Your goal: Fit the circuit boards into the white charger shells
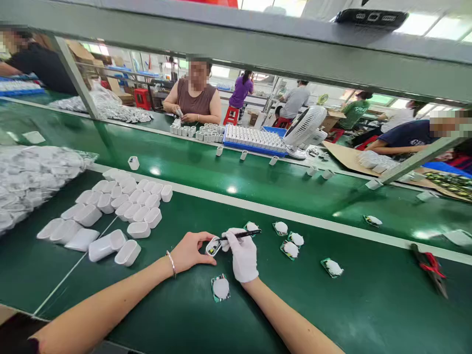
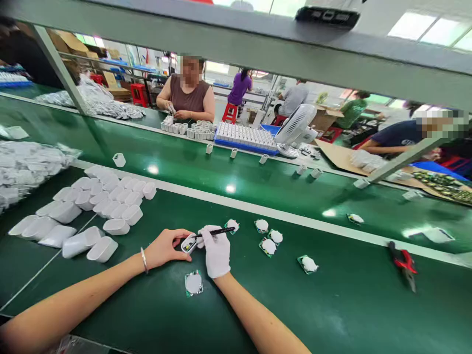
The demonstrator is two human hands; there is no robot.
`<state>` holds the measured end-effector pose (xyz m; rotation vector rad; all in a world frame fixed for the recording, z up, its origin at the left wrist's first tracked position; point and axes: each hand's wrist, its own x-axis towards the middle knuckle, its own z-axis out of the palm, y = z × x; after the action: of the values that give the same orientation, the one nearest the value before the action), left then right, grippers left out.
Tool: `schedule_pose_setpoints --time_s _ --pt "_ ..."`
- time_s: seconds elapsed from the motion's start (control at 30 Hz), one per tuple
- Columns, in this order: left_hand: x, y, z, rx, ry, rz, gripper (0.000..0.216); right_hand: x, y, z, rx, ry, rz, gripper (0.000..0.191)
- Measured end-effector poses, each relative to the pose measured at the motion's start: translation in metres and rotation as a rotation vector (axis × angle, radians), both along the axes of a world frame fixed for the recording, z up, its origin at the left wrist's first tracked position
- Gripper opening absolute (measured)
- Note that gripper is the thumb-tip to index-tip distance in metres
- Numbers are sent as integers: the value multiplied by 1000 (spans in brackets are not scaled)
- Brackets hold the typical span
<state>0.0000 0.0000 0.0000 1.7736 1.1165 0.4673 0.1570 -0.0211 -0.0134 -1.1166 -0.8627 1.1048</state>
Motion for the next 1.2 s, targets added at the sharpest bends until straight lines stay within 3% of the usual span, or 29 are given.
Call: schedule_pose_setpoints --time_s 0.27,0.8,1.2 --pt "-1 1 -3 -4 -4 -9 50 -1 2 0 19 27 -67 22" --pt "0 1 2 16 0 1 48 -2 3 -4 -57 76 7 25" --pt "-1 2 0 21 19 -7 51 -2 0 5 -79 36 28 24"
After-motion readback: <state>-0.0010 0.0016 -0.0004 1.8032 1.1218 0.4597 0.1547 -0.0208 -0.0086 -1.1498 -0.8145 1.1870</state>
